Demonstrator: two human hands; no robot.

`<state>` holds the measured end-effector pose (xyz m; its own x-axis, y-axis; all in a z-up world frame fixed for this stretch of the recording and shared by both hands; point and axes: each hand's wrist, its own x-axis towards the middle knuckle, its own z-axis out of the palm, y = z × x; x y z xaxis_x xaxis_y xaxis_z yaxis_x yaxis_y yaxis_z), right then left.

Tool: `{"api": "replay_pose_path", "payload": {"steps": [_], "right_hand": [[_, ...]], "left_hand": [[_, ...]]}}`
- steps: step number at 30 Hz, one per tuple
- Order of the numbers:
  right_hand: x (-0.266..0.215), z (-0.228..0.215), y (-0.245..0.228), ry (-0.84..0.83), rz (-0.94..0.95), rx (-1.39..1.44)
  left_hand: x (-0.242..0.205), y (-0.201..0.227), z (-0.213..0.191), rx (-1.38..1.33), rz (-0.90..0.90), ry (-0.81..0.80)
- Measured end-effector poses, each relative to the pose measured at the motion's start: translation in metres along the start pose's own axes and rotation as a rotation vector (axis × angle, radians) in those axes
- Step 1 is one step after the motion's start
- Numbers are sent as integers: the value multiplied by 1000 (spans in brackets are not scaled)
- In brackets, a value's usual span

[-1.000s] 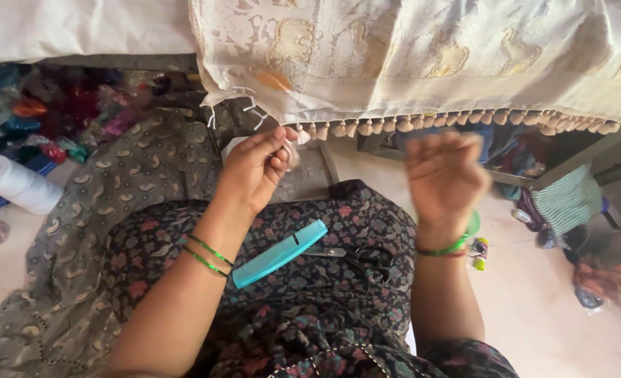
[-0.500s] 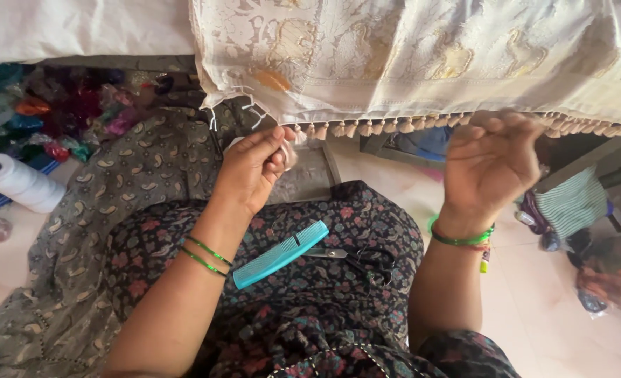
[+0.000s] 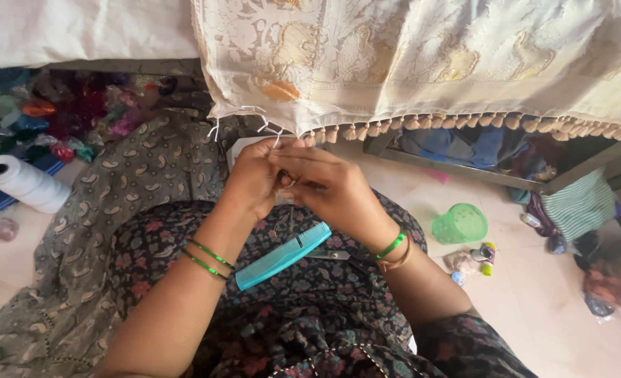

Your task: The recorder is knotting and trimming fabric tassels/fringes on a decorative textile.

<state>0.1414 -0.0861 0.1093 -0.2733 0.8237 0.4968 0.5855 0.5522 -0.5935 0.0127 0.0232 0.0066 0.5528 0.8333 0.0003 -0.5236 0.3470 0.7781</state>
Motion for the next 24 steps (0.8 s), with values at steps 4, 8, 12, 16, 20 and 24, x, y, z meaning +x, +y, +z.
{"api": "replay_pose_path", "payload": {"steps": [4,8,12,16,20,24], "right_hand": [[-2,5,3,-21,66,7],[-7,6,11,66,75,183],[-7,6,19,107,390,658],[-5,7,31,82,460,782],[-4,8,32,101,500,928],[-7,9,42,59,491,1045]], "left_hand": [[-4,7,7,-6,-28,24],[-3,9,9,58,-39,67],[-1,1,4,18,-30,-23],[-11,15,22,-64,-83,-69],[-5,6,12,-58,-31,-19],[-5,4,10,-68,-4,-2]]}}
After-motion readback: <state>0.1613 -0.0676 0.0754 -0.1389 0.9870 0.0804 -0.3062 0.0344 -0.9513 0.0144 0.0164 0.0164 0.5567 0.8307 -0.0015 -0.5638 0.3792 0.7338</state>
